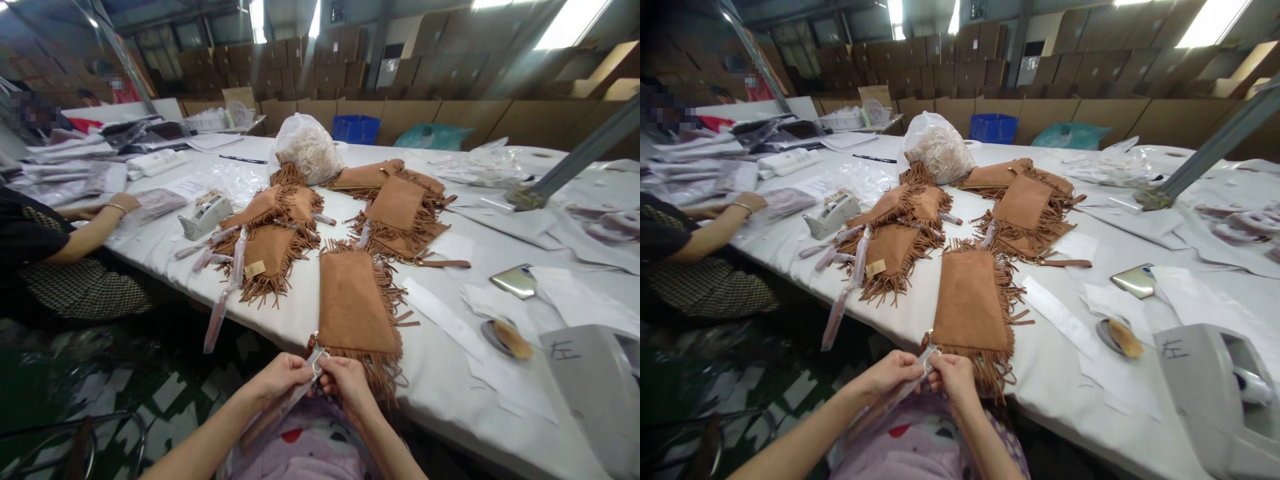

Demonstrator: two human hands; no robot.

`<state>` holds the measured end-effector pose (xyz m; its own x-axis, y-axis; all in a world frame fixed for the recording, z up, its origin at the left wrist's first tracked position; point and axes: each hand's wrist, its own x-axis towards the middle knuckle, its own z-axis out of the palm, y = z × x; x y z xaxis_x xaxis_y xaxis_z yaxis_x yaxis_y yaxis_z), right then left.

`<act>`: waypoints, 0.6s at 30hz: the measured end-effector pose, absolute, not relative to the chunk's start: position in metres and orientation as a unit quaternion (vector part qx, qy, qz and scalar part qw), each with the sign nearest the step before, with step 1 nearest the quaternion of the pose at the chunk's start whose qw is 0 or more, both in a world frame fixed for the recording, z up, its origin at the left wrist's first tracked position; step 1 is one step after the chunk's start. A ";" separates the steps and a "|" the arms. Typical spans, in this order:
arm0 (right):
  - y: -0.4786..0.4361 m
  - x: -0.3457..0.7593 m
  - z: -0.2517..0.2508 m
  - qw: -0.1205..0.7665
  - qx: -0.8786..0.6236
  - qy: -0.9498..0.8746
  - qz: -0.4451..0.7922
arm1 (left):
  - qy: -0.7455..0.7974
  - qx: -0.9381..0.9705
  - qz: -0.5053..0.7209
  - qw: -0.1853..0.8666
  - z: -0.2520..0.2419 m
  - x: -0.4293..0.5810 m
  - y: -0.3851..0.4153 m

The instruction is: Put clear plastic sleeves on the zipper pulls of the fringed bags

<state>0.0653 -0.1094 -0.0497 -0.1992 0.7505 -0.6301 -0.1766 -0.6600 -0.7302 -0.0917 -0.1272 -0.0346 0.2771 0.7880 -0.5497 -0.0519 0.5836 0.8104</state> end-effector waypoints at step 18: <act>-0.117 0.060 -0.050 0.304 -0.502 -0.314 0.747 | 0.550 0.352 0.322 0.685 -0.048 -0.086 -0.137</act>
